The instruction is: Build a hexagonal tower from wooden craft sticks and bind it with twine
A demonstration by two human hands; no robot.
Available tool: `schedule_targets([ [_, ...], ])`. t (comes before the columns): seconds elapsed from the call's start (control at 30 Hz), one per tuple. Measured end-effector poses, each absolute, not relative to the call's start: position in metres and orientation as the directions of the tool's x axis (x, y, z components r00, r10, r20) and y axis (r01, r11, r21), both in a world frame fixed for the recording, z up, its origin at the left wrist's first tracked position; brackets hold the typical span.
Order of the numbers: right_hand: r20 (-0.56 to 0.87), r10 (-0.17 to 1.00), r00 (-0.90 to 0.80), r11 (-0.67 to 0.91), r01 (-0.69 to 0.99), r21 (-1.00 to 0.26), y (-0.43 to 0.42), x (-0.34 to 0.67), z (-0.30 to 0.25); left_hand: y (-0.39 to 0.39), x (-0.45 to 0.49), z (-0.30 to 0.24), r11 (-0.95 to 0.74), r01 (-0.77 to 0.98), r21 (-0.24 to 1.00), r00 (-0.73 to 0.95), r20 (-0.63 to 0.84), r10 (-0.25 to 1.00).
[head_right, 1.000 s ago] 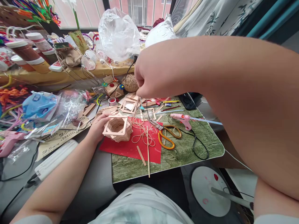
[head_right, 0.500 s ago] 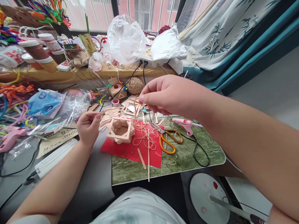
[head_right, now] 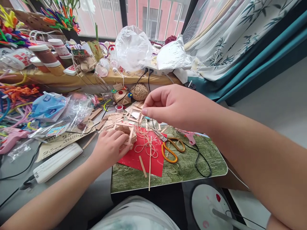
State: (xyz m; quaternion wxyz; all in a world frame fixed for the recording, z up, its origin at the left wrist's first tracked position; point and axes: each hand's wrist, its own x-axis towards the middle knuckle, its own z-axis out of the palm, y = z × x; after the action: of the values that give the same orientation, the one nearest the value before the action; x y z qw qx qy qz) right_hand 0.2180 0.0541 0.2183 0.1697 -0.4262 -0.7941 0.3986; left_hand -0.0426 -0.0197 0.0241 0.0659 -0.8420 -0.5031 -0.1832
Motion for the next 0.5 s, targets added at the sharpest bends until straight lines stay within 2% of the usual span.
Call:
schedule_targets([
  [0.33, -0.056, 0.627, -0.777, 0.41, 0.39, -0.825, 0.03, 0.189, 0.231, -0.006, -0.089, 0.038, -0.598, 0.792, 0.125, 0.532, 0.342, 0.775],
  [0.5, -0.038, 0.571, -0.82, 0.35, 0.285, -0.892, 0.037, 0.163, 0.229, 0.004, -0.119, 0.042, -0.622, 0.767, 0.158, 0.559, 0.309, 0.769],
])
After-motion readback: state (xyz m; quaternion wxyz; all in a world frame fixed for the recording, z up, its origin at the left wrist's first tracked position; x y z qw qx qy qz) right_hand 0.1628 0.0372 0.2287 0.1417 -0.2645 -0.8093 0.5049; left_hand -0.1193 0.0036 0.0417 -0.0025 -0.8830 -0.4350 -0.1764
